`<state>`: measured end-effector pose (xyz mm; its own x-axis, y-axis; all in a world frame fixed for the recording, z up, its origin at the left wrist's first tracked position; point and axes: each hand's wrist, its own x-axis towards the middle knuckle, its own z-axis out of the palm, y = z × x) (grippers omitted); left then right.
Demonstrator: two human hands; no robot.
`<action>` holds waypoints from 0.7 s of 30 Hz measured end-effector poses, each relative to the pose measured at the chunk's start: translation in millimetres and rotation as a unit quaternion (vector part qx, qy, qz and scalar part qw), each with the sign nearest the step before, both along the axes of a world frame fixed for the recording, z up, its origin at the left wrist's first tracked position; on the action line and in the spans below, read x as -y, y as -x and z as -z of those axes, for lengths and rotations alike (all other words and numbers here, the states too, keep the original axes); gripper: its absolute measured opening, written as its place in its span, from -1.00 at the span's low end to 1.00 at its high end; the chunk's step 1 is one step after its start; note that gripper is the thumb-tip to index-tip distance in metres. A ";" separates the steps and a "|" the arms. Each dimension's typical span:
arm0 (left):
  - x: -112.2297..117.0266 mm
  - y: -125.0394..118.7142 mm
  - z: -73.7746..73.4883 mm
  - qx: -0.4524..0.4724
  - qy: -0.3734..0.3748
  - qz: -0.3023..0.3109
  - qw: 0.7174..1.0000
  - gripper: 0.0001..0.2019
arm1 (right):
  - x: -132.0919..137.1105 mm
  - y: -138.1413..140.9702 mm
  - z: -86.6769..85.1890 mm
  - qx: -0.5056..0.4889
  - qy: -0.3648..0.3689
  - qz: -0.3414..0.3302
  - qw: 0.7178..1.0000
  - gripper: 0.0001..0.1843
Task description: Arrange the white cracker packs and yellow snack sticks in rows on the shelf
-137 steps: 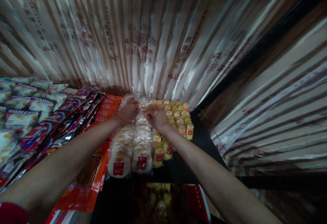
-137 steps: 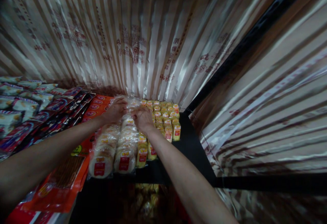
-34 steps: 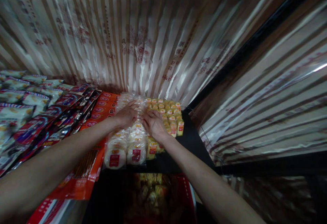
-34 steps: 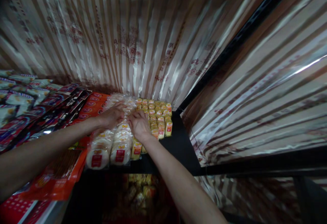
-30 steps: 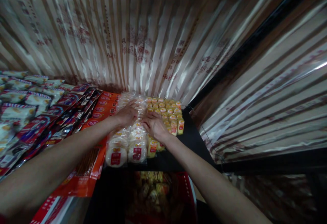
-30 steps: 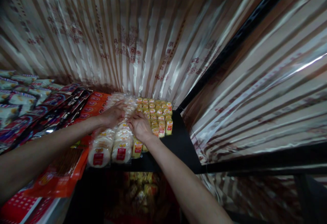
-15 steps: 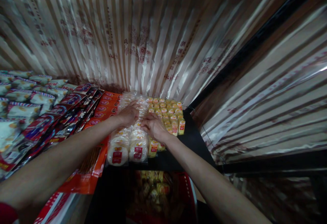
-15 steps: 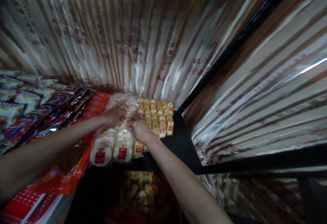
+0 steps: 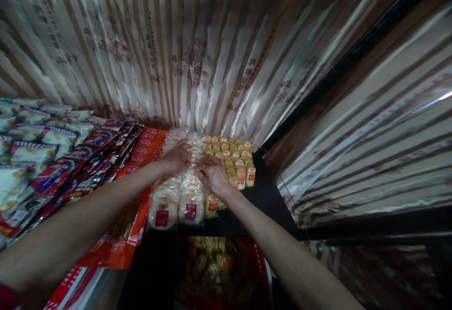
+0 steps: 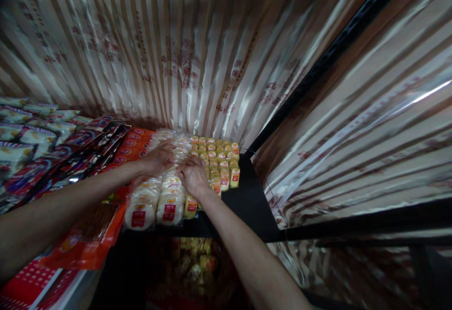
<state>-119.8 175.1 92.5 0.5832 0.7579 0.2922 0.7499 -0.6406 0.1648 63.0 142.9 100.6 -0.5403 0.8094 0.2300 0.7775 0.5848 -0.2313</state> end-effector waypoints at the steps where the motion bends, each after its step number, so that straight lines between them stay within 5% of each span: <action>1: 1.5 0.0 -1.8 0.001 0.005 -0.004 1.000 -0.89 | 1.1 0.6 -0.6 0.004 -0.001 0.006 1.000 -0.87; 10: 21.4 1.4 -21.3 -0.038 0.073 0.007 0.997 -0.86 | 3.7 2.5 -1.3 0.003 -0.012 0.025 1.000 -0.86; 17: 20.6 -3.7 -18.7 -0.054 0.058 0.022 0.997 -0.87 | 4.0 4.0 -1.8 0.014 -0.037 0.032 0.999 -0.85; 21: 19.9 -5.3 -19.3 -0.065 0.047 0.031 0.996 -0.85 | 14.4 1.4 -10.8 0.019 -0.080 -0.022 0.996 -0.82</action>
<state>-114.6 155.2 111.8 0.6583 0.7395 0.1406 0.7281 -0.6729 0.1306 61.6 128.5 111.3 -0.5848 0.7396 0.3330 0.7569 0.6452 -0.1040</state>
